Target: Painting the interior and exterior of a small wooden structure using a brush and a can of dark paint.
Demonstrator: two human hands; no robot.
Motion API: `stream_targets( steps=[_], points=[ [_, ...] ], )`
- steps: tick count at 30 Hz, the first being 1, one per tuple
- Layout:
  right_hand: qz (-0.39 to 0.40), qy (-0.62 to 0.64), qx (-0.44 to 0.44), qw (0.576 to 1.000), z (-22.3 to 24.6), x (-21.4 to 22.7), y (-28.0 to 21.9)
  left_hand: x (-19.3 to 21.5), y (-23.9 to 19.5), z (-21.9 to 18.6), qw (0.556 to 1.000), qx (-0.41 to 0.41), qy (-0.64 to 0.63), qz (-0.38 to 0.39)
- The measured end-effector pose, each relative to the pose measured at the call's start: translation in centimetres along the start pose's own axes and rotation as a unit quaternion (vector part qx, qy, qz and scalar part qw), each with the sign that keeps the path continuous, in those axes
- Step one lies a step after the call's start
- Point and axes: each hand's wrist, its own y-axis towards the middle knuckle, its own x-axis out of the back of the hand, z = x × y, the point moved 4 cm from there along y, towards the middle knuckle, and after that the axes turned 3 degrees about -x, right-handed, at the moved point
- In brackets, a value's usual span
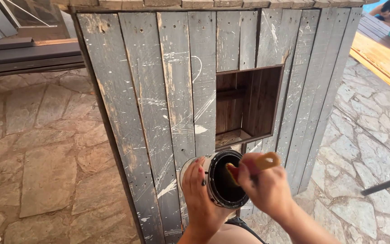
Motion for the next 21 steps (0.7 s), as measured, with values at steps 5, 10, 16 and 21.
stream_targets(
  steps=[5,10,16,21],
  points=[
    [-0.01,-0.006,-0.01,1.0,-0.2,-1.0,0.4,0.5,0.1,0.5,1.0,-0.002,0.001,0.005],
    [-0.097,-0.009,-0.007,0.995,-0.7,0.3,0.7,0.7,0.2,1.1,1.0,0.011,0.001,0.024],
    [0.002,-0.038,-0.056,0.998,-0.6,-2.1,1.3,1.1,0.8,1.1,1.0,-0.005,0.009,-0.006],
    [-0.136,0.275,-0.194,0.932,-0.9,1.8,3.4,1.0,-0.7,2.5,0.998,0.056,-0.024,0.002]
  ],
)
